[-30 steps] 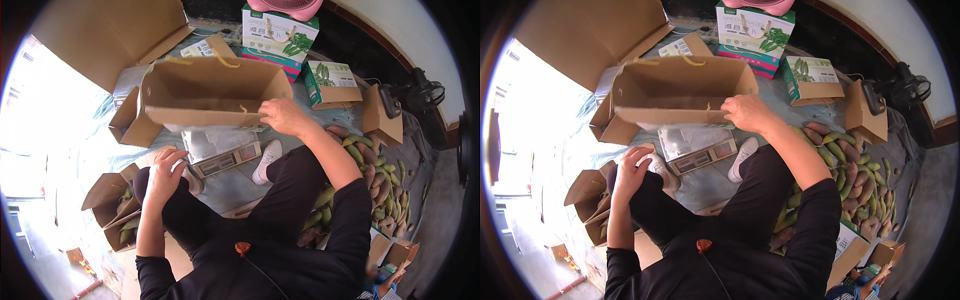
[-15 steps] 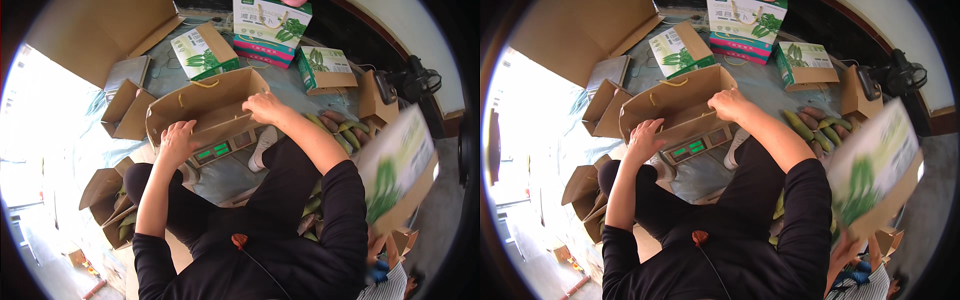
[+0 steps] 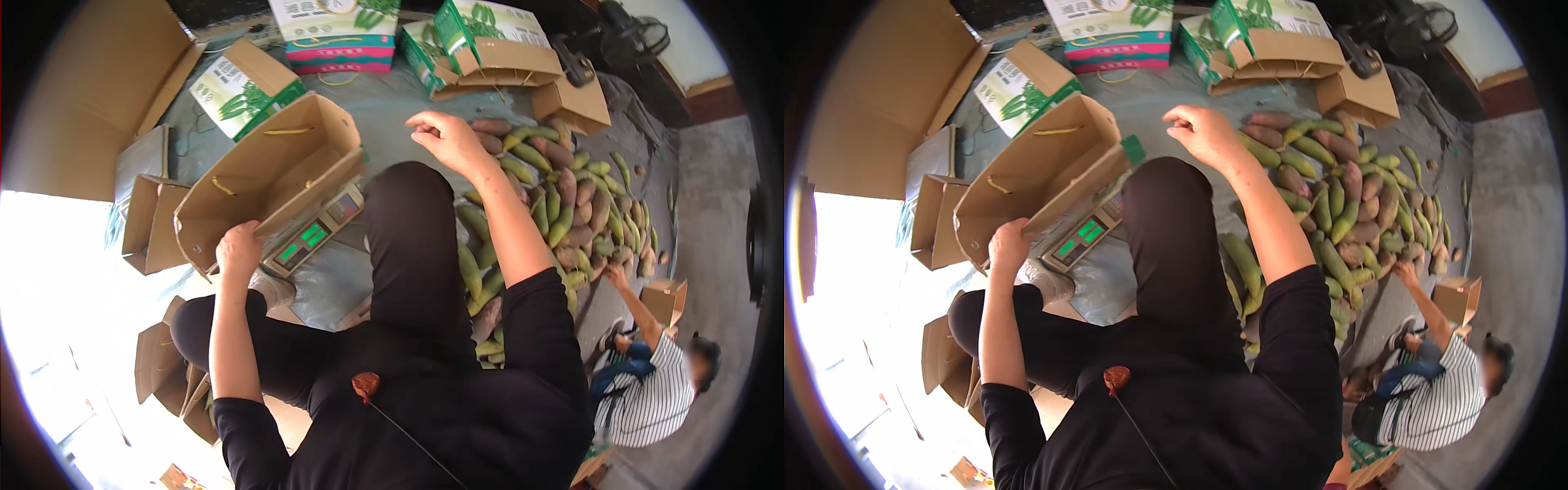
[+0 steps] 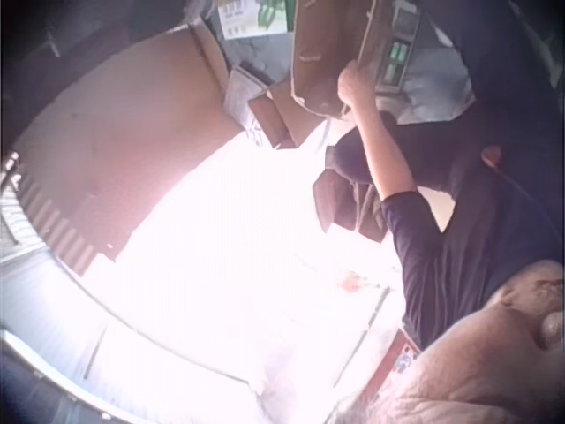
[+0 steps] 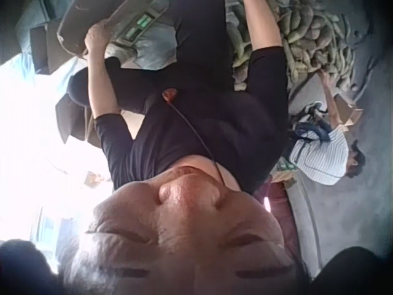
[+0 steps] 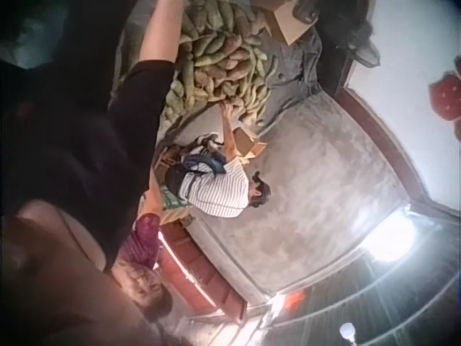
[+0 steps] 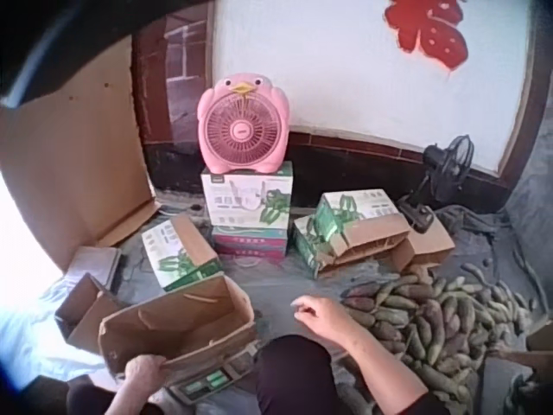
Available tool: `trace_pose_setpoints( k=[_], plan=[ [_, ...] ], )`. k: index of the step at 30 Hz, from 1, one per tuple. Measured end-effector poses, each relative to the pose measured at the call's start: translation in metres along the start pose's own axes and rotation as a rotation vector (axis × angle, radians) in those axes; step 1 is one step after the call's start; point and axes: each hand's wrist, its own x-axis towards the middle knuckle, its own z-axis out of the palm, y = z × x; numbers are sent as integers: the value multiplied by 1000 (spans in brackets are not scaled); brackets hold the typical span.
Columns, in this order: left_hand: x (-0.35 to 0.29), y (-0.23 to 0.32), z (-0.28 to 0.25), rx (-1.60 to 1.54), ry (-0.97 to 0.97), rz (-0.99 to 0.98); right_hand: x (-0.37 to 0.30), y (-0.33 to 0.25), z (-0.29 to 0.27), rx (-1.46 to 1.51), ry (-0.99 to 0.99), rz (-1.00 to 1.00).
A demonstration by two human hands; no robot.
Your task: Sort tubers into boxes and weigh them on a scale.
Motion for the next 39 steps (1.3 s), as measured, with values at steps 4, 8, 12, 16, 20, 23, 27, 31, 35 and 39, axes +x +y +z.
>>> trace_pose_setpoints(
  k=[4, 8, 12, 16, 20, 23, 27, 31, 35, 39],
  plan=[
    [0, 5, -3, -28, 32, 5, -58, 87, 23, -199, -31, 228],
    [1, 1, 1, -24, 38, -36, -141, 155, 93, -350, -315, 482],
    [0, 12, -5, -65, -35, -43, -230, 214, 151, -349, -558, 484],
    [-2, 7, -3, -36, -26, -46, -263, 230, 164, -268, -531, 516],
    [1, 16, -3, -61, -48, -55, -280, 254, 118, -291, -75, 858],
    [3, 3, 3, -31, -19, -68, -272, 261, 87, -279, 335, 1127],
    [4, 7, 2, -20, -45, -102, -268, 281, 47, -204, 582, 1275],
    [2, 2, 5, -28, 0, -111, -259, 301, 37, 82, 753, 1331],
    [4, 10, 2, -49, -32, -118, -259, 333, 42, 375, 776, 1321],
    [1, 1, 5, -35, 33, -47, -253, 348, 48, 140, 573, 1302]
  ],
)
